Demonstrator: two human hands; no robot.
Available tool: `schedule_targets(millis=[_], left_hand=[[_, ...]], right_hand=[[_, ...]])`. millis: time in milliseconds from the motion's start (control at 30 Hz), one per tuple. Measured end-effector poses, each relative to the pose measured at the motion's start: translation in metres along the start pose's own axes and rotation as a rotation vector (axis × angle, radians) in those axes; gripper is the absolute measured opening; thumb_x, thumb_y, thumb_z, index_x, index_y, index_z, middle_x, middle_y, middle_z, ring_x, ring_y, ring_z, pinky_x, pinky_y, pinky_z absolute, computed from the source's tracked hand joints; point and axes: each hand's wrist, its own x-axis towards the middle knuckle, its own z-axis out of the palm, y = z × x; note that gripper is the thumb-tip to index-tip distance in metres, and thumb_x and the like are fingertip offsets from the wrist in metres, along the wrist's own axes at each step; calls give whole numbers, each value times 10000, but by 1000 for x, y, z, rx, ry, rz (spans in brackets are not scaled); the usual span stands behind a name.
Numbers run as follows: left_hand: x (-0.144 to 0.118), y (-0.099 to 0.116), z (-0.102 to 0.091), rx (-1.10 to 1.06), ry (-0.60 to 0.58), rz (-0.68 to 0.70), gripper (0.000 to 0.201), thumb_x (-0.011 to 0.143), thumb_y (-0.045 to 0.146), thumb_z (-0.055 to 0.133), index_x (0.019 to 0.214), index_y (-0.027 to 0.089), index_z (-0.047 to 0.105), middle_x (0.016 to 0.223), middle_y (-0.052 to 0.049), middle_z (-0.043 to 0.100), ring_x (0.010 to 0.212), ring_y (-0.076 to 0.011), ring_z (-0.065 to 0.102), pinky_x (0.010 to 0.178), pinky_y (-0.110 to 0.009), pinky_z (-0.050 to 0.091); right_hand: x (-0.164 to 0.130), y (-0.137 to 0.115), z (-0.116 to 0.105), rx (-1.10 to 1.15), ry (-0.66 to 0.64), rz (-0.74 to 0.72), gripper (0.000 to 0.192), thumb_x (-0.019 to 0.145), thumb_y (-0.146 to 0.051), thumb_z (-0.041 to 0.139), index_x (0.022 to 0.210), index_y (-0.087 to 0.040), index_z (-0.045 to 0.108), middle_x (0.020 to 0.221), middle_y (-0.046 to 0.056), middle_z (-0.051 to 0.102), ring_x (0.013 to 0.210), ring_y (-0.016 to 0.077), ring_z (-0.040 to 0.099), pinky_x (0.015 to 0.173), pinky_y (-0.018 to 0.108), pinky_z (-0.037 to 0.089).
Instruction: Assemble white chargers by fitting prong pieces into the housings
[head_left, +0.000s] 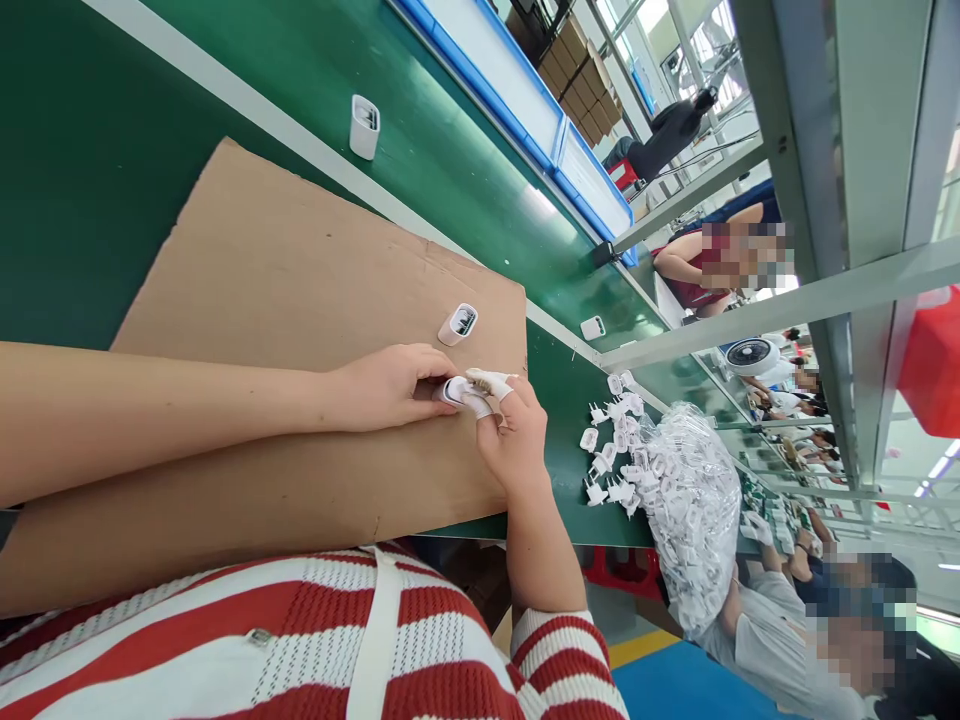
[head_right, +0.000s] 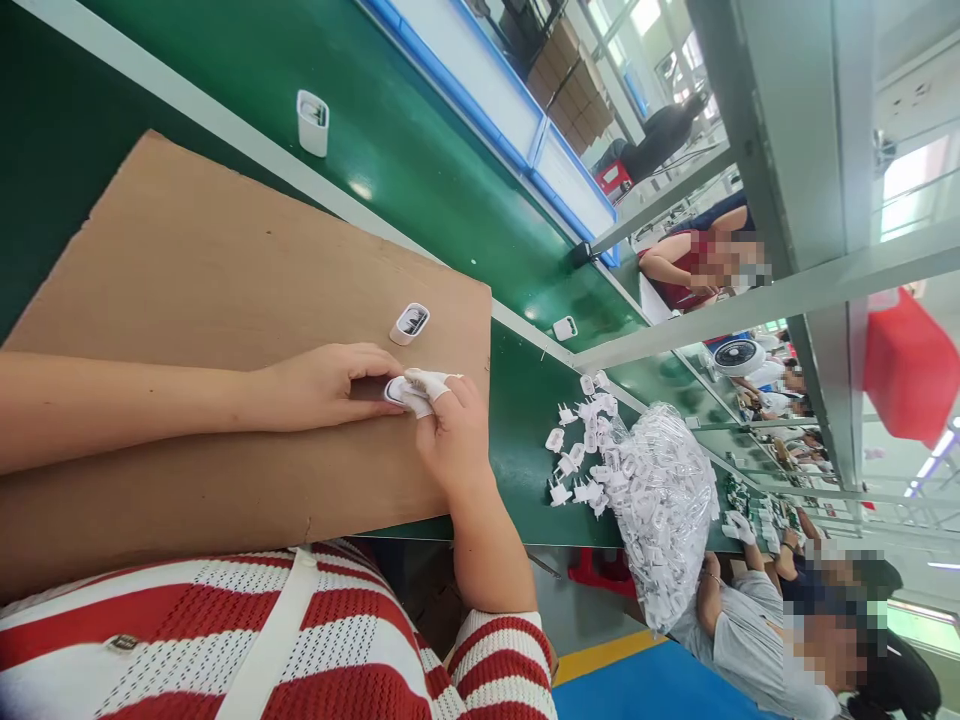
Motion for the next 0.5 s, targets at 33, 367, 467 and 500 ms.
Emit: schedule_targets(millis=[33, 367, 467, 500], left_hand=[[0, 0, 0, -2, -2, 6, 467, 884, 620, 569, 1005, 203, 738, 986, -71, 729, 932, -253, 656, 847, -332, 516], [2, -4, 0, -24, -2, 29, 405, 866, 584, 600, 890, 194, 707, 890, -62, 699, 844, -240, 644, 747, -322, 491], [1, -3, 0, -6, 3, 38, 405, 871, 583, 593, 860, 192, 699, 865, -62, 694, 823, -237, 637, 731, -321, 480], [1, -3, 0, 2, 5, 41, 404, 872, 582, 594, 865, 192, 702, 870, -61, 699, 827, -237, 637, 734, -322, 480]], right_hand=[[0, 0, 0, -3, -9, -13, 346, 938, -103, 511, 1195, -232, 704, 1049, 79, 752, 982, 208, 679, 873, 353, 581], [2, -5, -1, -8, -151, 116, 424, 864, -98, 492, 1177, -257, 728, 1004, 94, 701, 955, 258, 606, 880, 410, 538], [3, -8, 1, -102, -141, 106, 407, 822, -66, 497, 1093, -236, 748, 912, 86, 673, 892, 246, 585, 825, 375, 527], [4, -9, 1, -128, -135, 109, 403, 808, -59, 501, 1071, -233, 753, 887, 80, 668, 869, 239, 581, 800, 360, 523]])
